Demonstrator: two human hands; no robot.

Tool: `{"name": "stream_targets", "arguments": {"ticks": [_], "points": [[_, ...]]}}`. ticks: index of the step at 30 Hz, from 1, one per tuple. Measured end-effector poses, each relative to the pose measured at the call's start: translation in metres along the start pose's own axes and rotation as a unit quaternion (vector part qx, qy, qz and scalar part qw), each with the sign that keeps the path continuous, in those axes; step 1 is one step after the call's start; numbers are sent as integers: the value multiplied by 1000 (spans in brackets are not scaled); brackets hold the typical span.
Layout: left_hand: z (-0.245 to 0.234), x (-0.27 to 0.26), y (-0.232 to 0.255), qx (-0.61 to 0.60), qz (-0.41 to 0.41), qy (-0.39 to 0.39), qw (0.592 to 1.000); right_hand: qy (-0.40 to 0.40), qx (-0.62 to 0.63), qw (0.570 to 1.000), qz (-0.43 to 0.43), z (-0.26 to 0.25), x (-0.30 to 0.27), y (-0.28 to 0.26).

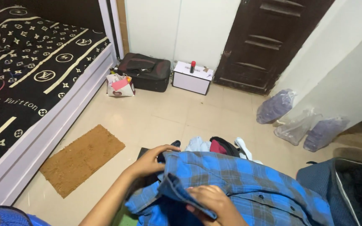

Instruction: Folding a blue flannel shirt on the floor and organizing clothes near a suitcase.

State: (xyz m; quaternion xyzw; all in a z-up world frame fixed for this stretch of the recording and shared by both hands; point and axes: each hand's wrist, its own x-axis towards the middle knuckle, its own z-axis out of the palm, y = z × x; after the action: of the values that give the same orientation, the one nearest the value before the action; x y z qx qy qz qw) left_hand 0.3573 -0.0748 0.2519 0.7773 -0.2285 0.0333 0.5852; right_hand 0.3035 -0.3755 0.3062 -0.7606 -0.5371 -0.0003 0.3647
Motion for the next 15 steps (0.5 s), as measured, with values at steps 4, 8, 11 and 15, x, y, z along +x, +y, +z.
{"name": "stream_targets", "arguments": {"ticks": [4, 8, 11, 15], "points": [[-7, 8, -16, 68, -70, 49, 994, 57, 75, 992, 82, -15, 7, -18], [-13, 13, -13, -10, -100, 57, 993, 93, 95, 984, 121, -21, 0, -19], [-14, 10, 9, 5, -102, 41, 994, 107, 126, 969, 185, -21, -3, -16], [-25, 6, -27, 9, -61, 21, 998, 52, 19, 978, 203, -42, 30, -48]]}}
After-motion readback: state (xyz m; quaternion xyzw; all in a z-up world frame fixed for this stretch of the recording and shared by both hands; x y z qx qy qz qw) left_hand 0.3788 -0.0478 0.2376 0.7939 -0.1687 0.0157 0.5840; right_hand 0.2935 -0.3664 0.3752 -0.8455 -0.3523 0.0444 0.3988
